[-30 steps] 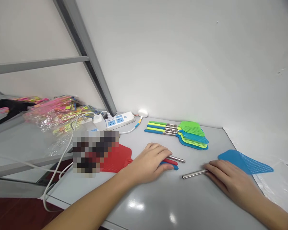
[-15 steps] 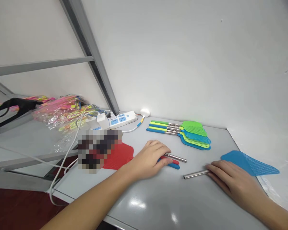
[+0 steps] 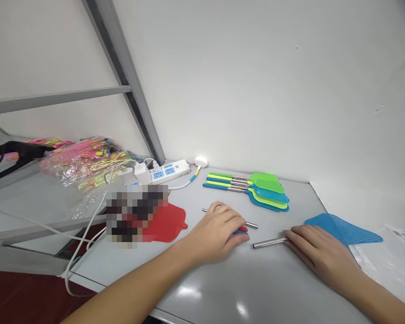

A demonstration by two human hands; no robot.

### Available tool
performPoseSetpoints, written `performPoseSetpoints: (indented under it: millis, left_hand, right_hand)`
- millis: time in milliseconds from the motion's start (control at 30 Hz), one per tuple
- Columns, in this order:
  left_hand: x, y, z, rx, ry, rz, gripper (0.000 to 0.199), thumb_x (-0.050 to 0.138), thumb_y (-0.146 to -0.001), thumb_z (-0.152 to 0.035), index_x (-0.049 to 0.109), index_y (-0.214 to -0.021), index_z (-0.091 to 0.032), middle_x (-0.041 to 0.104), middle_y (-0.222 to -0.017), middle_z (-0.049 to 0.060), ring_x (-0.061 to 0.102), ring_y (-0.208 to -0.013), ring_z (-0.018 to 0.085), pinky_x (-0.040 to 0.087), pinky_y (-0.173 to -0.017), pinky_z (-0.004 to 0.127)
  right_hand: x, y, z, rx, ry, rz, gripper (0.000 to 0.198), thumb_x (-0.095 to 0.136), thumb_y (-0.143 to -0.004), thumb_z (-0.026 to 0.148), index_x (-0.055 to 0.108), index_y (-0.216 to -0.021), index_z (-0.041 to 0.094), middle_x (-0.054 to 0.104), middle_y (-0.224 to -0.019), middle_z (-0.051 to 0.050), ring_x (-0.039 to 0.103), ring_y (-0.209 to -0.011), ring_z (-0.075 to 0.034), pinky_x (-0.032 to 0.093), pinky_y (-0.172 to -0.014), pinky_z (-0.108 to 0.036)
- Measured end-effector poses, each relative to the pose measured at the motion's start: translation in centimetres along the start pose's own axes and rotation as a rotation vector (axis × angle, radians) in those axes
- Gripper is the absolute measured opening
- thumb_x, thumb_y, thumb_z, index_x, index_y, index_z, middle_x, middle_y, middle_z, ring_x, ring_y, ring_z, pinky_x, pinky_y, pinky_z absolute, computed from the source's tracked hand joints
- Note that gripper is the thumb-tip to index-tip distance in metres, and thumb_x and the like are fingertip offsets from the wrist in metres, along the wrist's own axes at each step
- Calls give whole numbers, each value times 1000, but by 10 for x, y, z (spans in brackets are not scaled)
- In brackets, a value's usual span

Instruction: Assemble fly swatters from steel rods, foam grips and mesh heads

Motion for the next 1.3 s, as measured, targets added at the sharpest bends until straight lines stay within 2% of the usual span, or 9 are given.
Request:
performPoseSetpoints:
  millis: [267,467,533,633,700,767,833,933,1300]
  left_hand:
    - [16,-7,-64,137,-343,-18,45,51,-96,-42,47,-131,-13,64,-112,12,56,-106,28,31,-106,54]
    - [15,-1,-92,9,-387,19,28,45,-86,-5,52,-110,-17,58,-79,2,53,-65,19,42,-70,35]
    - [6,8,-96,-8,-336,53,17,43,-89,-8,52,-97,-20,57,-76,1,49,-59,18,38,-63,33]
    - [-7,27,-96,-31,-256,108,17,37,-97,-17,50,-87,-22,60,-75,0,44,-56,19,33,-57,33]
    - [-13,38,-94,-61,-193,116,20,34,-100,-21,49,-87,-22,61,-76,-1,46,-58,19,33,-57,33]
    - [-14,48,-93,-89,-131,117,18,34,-100,-22,50,-91,-22,62,-77,-1,48,-61,19,33,-58,32]
    - [-11,54,-95,-99,-111,119,17,35,-100,-22,51,-93,-22,64,-80,-1,50,-64,19,34,-60,32]
    - [-11,61,-97,-112,-161,120,17,35,-99,-20,51,-92,-22,64,-80,0,50,-63,19,32,-60,33]
    - [-30,47,-119,0,-515,-10,21,39,-102,-30,56,-98,-19,60,-84,4,56,-75,22,34,-74,39]
  right_hand:
    - [-50,-24,28,-174,77,-47,32,47,-93,7,58,-122,16,65,-82,-5,60,-72,-20,44,-70,-36]
    - [-102,-29,55,-274,231,-93,29,55,-93,15,60,-121,17,70,-86,-6,62,-78,-22,42,-87,-45]
    - [-128,-19,41,-184,292,-175,38,65,-90,27,59,-127,22,71,-99,-9,64,-92,-27,35,-100,-52]
    - [-167,11,-10,202,176,-330,67,68,-82,54,48,-139,26,64,-123,-17,57,-115,-42,32,-105,-62]
    - [-161,35,-39,433,-174,-289,78,66,-79,61,41,-144,25,63,-127,-18,60,-114,-42,50,-92,-53]
    - [-138,54,-48,612,-522,-194,63,67,-78,59,55,-131,27,72,-112,-13,71,-92,-36,61,-68,-41]
    - [-119,67,-44,807,-691,-164,37,70,-78,55,69,-100,26,77,-87,-8,73,-68,-30,61,-53,-34]
    - [-107,71,-29,1031,-766,-199,29,74,-75,51,69,-77,22,74,-69,-6,71,-60,-27,60,-49,-32]
    - [-89,58,20,1131,-1270,-273,41,69,-82,49,62,-109,19,74,-103,-11,71,-87,-27,60,-72,-37]
Point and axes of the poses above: each hand's wrist, its own y-axis away from the middle knuckle, its own x-axis out of the palm, z = x × y, the point moved 9 cm from there along -y, towards the middle knuckle
